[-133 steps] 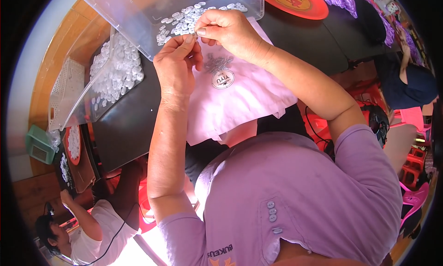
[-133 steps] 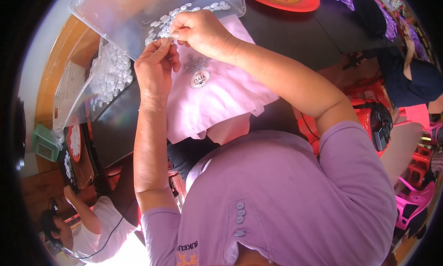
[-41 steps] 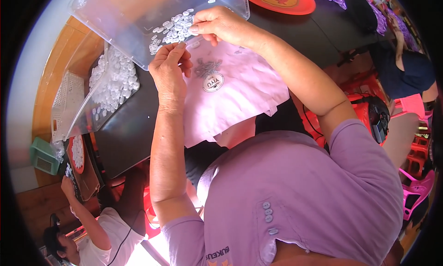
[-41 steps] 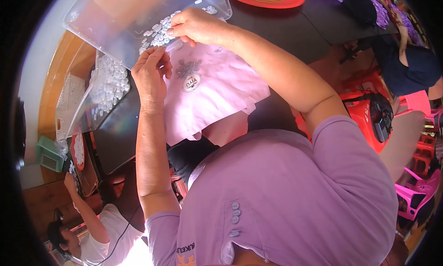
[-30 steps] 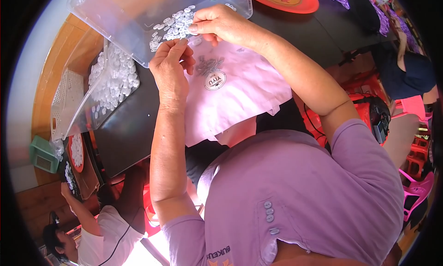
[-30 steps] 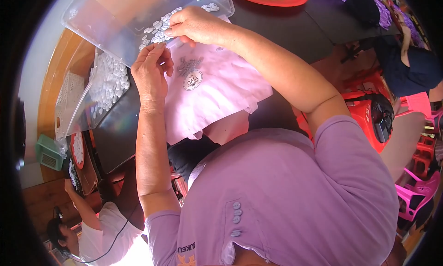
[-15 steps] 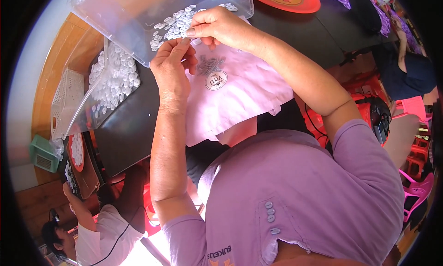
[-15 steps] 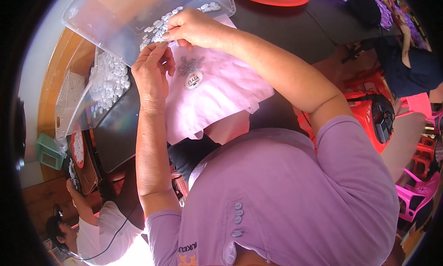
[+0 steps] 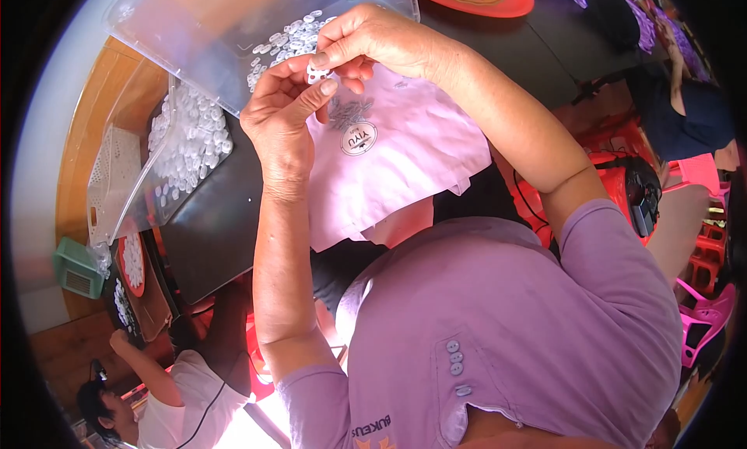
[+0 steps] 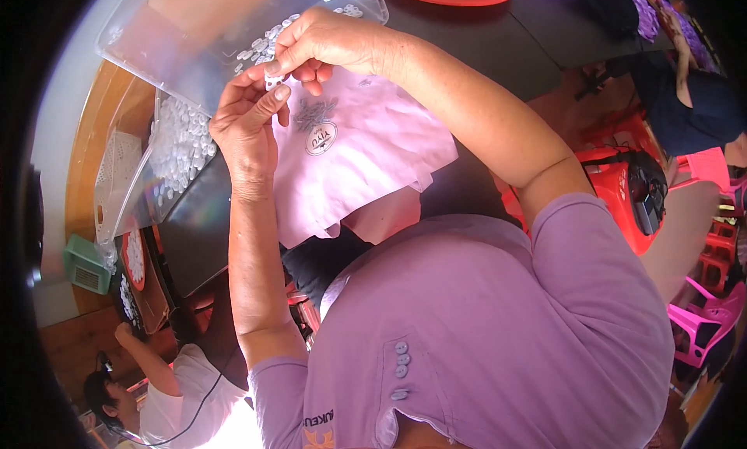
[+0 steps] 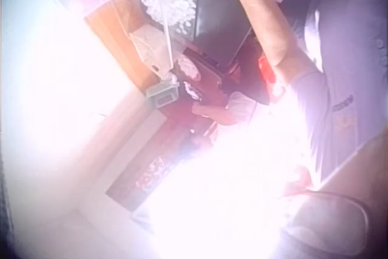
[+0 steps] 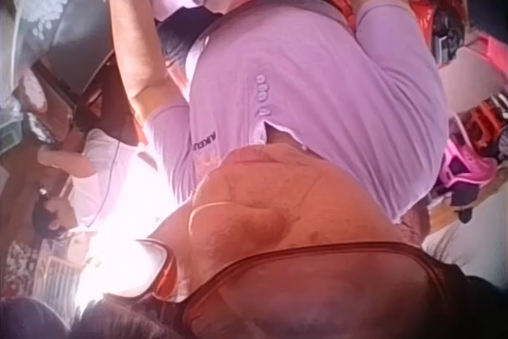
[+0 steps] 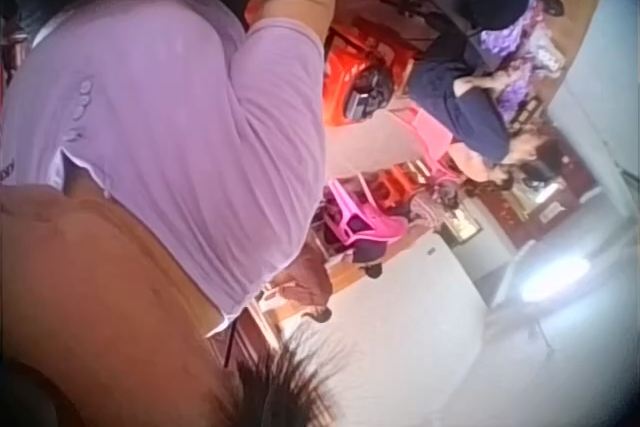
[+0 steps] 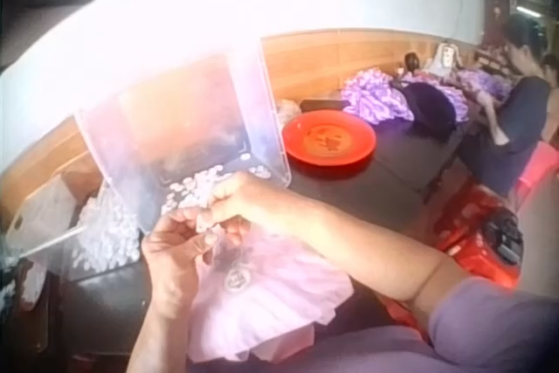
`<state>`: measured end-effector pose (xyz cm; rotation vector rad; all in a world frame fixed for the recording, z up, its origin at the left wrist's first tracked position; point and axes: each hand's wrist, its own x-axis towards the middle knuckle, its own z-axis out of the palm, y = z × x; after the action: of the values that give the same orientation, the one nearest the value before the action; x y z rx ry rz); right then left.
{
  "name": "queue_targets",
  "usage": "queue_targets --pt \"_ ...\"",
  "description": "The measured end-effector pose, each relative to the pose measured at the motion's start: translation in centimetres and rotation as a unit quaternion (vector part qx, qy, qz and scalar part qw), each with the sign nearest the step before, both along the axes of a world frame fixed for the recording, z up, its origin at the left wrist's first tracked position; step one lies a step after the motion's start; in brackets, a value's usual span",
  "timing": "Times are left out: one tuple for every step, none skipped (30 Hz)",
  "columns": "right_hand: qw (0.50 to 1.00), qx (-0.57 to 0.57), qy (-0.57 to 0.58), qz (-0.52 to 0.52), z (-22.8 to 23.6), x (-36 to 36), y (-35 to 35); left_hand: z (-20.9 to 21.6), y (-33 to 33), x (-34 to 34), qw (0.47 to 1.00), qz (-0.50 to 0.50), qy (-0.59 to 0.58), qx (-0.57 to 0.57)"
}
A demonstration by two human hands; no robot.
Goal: Placing small white buttons or components onto a pink garment for assembly.
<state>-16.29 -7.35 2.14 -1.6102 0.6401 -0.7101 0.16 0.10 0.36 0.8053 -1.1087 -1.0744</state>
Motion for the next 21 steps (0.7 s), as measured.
queue_targets --pt "1.0 -0.003 0.004 0.004 0.0 0.0 0.0 0.1 0.1 0.0 1.0 0.003 -0.009 -0.003" --pt "1.0 -0.002 0.004 0.003 0.0 -0.1 0.0 0.1 0.1 0.0 1.0 0.006 -0.017 -0.006" --pt "1.0 -0.003 0.012 0.009 0.2 -0.1 0.2 0.1 0.1 0.0 1.0 0.005 -0.017 -0.005" --pt "1.0 -0.004 0.019 0.015 0.3 -0.2 0.2 0.0 0.1 -0.1 0.999 0.011 -0.031 -0.013" --pt "1.0 -0.004 0.019 0.014 0.3 -0.2 0.2 0.0 0.1 -0.1 0.999 0.018 -0.045 -0.021" --pt "1.0 0.002 0.018 0.022 0.3 -0.2 0.3 0.0 0.1 -0.1 0.999 0.017 -0.045 -0.02" --pt "0.999 0.008 0.017 0.029 0.3 -0.2 0.3 0.0 0.2 -0.1 0.998 0.024 -0.054 -0.024" --pt "0.999 0.009 0.017 0.03 0.2 -0.1 0.3 0.0 0.2 0.0 0.997 0.033 -0.064 -0.027" --pt "0.999 0.016 0.01 0.046 0.2 -0.1 0.3 0.0 0.2 0.0 0.997 0.033 -0.064 -0.026" --pt "0.998 0.023 0.003 0.062 0.2 0.0 0.3 0.0 0.2 0.1 0.997 0.033 -0.064 -0.027" --pt "0.998 0.023 0.003 0.06 0.3 -0.1 0.4 0.0 0.2 0.0 0.997 0.031 -0.063 -0.029" --pt "0.998 0.02 0.001 0.064 0.5 -0.2 0.6 0.0 0.2 0.0 0.997 0.03 -0.062 -0.029" --pt "0.998 0.018 -0.001 0.068 0.6 -0.3 0.7 0.0 0.2 0.0 0.997 0.027 -0.063 -0.032" --pt "0.998 0.018 -0.001 0.068 0.5 -0.2 0.6 0.0 0.3 0.1 0.997 0.025 -0.064 -0.035" --pt "0.997 0.029 -0.003 0.078 0.3 -0.1 0.5 0.0 0.3 0.1 0.997 0.025 -0.065 -0.035" --pt "0.995 0.04 -0.005 0.088 0.2 0.0 0.5 0.0 0.4 0.2 0.997 0.025 -0.065 -0.036" --pt "0.995 0.039 -0.005 0.088 0.2 -0.1 0.6 0.0 0.4 0.2 0.997 0.024 -0.064 -0.037" --pt "0.995 0.046 -0.012 0.091 0.3 -0.1 0.8 0.0 0.5 0.1 0.997 0.023 -0.064 -0.037" --pt "0.994 0.053 -0.02 0.094 0.3 -0.1 0.9 0.1 0.6 0.0 0.997 0.028 -0.064 -0.04" --pt "0.994 0.053 -0.02 0.094 0.4 -0.1 1.0 0.1 0.7 -0.1 0.997 0.032 -0.064 -0.042" --pt "0.993 0.058 -0.022 0.098 0.4 -0.1 1.1 0.1 0.7 -0.1 0.997 0.032 -0.064 -0.042"
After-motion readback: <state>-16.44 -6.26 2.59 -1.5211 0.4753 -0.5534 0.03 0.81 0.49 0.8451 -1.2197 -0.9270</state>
